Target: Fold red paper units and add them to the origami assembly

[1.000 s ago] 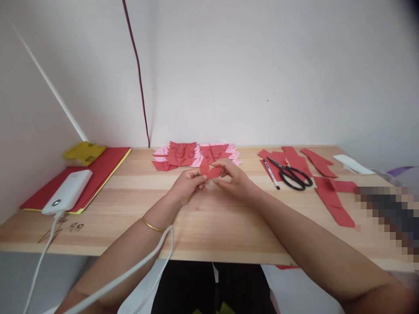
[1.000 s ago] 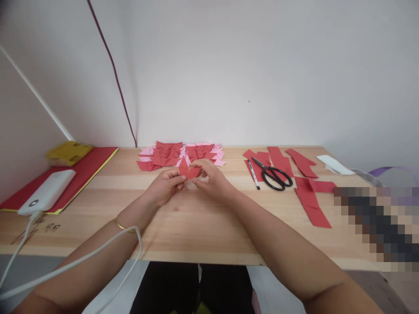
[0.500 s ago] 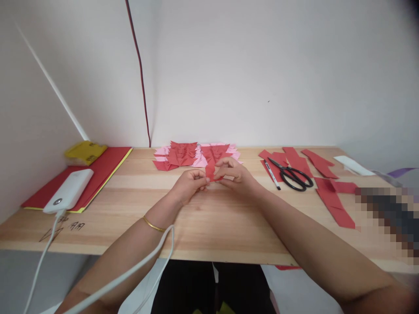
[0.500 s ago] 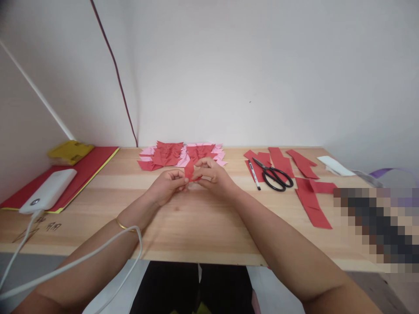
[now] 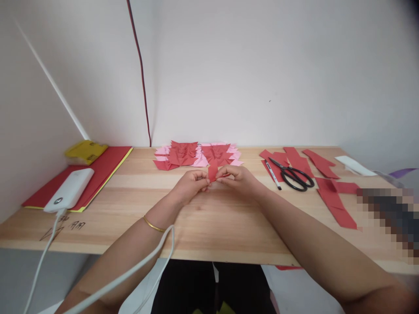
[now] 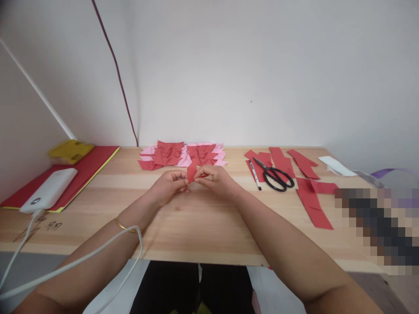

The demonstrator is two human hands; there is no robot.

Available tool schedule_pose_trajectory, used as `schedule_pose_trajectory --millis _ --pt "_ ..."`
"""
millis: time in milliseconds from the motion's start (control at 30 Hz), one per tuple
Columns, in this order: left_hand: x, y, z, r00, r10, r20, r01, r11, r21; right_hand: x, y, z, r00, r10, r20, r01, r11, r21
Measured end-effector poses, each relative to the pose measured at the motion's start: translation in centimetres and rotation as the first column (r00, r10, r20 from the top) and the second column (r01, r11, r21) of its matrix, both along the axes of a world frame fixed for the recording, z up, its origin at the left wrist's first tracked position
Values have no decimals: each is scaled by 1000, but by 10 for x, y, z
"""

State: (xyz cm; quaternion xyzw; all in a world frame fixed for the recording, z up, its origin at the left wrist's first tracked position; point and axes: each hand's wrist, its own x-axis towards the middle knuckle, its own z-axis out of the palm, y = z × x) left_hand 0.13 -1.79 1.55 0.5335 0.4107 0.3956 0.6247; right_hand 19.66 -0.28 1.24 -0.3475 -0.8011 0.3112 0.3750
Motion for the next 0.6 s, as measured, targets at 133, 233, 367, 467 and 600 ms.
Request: schedule_pose_trajectory --millis 133,233,367,467,600 --pt "-1 0 0 999 -34 8 34 999 -32 -1 -2 1 999 -31 -26 30 999 -45" --pt "-2 -1 1 999 -42 -34 41 999 -27 -2 -3 2 999 -22 -49 18 997 -73" --pt "-1 -2 2 996 -25 -88 30 998 47 -3 -4 3 996 -61 -57 56 995 -86" --pt "-1 -2 3 988 -13 -155 31 993 114 -4 -4 3 995 -83 -50 79 994 -79" --pt "-1 -2 2 979 -12 -201 43 988 151 -5 -4 3 996 -74 -48 70 994 -81"
